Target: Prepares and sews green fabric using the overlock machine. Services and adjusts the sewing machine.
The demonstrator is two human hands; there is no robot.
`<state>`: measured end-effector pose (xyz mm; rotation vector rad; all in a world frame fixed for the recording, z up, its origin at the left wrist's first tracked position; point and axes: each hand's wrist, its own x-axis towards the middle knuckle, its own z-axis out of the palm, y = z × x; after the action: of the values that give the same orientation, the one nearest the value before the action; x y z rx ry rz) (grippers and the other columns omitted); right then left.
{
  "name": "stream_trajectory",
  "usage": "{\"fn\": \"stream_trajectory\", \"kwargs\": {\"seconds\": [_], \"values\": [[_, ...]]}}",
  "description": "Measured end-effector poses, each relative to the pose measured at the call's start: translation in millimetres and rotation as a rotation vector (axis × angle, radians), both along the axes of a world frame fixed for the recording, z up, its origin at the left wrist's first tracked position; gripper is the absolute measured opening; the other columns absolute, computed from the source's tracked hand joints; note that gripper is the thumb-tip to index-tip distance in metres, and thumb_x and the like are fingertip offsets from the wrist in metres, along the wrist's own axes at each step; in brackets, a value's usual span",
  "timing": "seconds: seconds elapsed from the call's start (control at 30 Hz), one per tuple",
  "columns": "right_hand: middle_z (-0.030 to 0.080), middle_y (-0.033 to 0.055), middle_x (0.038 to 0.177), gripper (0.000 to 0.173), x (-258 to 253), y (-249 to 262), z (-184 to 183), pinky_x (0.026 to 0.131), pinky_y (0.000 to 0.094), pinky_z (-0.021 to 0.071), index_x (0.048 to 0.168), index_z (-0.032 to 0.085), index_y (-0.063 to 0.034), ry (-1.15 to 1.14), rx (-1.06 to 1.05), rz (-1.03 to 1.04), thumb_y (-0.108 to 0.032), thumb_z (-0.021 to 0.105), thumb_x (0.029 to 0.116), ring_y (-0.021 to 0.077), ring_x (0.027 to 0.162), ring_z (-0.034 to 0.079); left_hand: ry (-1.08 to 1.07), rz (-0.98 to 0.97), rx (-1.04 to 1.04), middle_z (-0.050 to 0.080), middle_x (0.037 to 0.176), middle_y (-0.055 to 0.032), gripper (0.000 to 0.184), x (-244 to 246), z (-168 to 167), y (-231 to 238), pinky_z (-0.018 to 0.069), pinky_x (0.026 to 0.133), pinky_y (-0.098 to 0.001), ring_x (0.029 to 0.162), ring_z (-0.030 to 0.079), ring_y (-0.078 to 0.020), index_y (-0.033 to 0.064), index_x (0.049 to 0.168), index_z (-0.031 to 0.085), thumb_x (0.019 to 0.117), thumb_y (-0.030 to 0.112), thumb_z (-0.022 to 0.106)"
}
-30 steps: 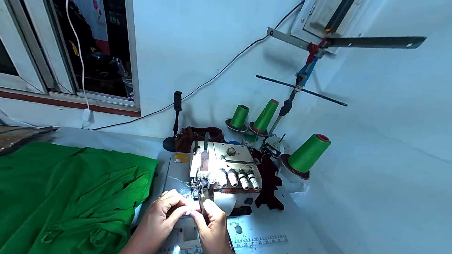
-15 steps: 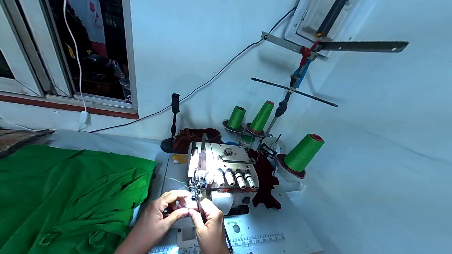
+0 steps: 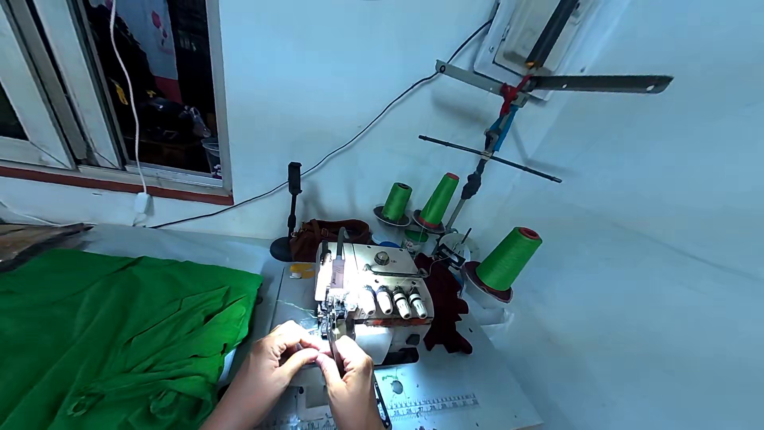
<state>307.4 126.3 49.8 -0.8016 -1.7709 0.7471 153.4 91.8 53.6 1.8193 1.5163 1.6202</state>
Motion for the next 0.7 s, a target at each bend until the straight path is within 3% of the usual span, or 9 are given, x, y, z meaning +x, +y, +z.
{"fn": "stream_trajectory", "kwargs": {"seconds": [0.07, 0.43, 0.57, 0.63, 0.67, 0.7], "values": [[0.064, 0.0055, 0.078, 0.013, 0.0, 0.2, -0.1, 0.069, 0.0188, 0.0497, 0.083, 0.071, 0.0013, 0.0, -0.003, 0.001, -0.007, 0.065, 0.0907, 0.0043, 0.072, 0.06, 0.001, 0.035, -0.001, 0.068, 0.089, 0.0054, 0.014, 2.4, 0.8, 0.6, 0.0502, 0.074, -0.0138, 0.082, 0.062, 0.0023, 0.0122, 0.085, 0.075, 0.088, 0.023, 0.067], [0.063, 0.0065, 0.079, 0.013, 0.2, -1.2, 1.3, 0.069, 0.0198, 0.0498, 0.084, 0.072, 0.0021, -0.01, -0.009, 0.006, -0.006, 0.064, 0.0907, 0.0058, 0.073, 0.059, 0.022, 0.066, -0.049, 0.065, 0.088, 0.0021, 0.018, 2.9, 2.0, -1.6, 0.0503, 0.074, -0.0167, 0.081, 0.061, -0.0008, 0.0084, 0.085, 0.069, 0.0921, 0.018, 0.056], [0.064, 0.0064, 0.079, 0.012, -0.6, -1.2, 0.1, 0.068, 0.0187, 0.0499, 0.085, 0.072, 0.0022, -0.001, -0.006, -0.008, -0.006, 0.065, 0.0901, 0.0047, 0.072, 0.06, -0.136, 0.07, -0.051, 0.053, 0.068, 0.0102, 0.03, -1.1, 2.5, -0.7, 0.0419, 0.059, -0.0148, 0.062, 0.05, 0.0036, 0.0154, 0.072, 0.06, 0.099, 0.024, 0.05], [0.064, 0.0057, 0.079, 0.012, -1.3, -2.0, -0.7, 0.068, 0.0179, 0.0496, 0.084, 0.072, 0.002, 0.015, -0.01, -0.015, -0.006, 0.065, 0.0903, 0.0037, 0.072, 0.059, -0.266, 0.002, -0.043, 0.061, 0.075, 0.009, 0.01, -4.6, 3.0, -2.0, 0.0482, 0.061, -0.0164, 0.066, 0.057, 0.0009, 0.0135, 0.083, 0.062, 0.0922, 0.017, 0.059], [0.064, 0.0051, 0.078, 0.012, -1.8, -1.7, -1.6, 0.068, 0.0174, 0.0493, 0.083, 0.071, 0.0017, 0.019, -0.006, -0.018, -0.006, 0.065, 0.0901, 0.0032, 0.072, 0.059, -0.295, -0.072, -0.04, 0.064, 0.083, 0.0059, 0.007, -8.5, 2.9, -2.8, 0.0533, 0.066, -0.0189, 0.073, 0.062, -0.0025, 0.0099, 0.097, 0.06, 0.0901, 0.01, 0.061], [0.064, 0.0047, 0.078, 0.012, -2.2, -1.3, -2.8, 0.067, 0.0171, 0.0494, 0.083, 0.071, 0.0015, 0.02, -0.003, -0.023, -0.006, 0.065, 0.09, 0.003, 0.071, 0.059, -0.303, -0.124, -0.045, 0.064, 0.086, 0.0046, 0.019, -11.9, 3.8, -3.6, 0.055, 0.068, -0.0198, 0.074, 0.063, -0.004, 0.0078, 0.109, 0.059, 0.0903, 0.008, 0.059]]}}
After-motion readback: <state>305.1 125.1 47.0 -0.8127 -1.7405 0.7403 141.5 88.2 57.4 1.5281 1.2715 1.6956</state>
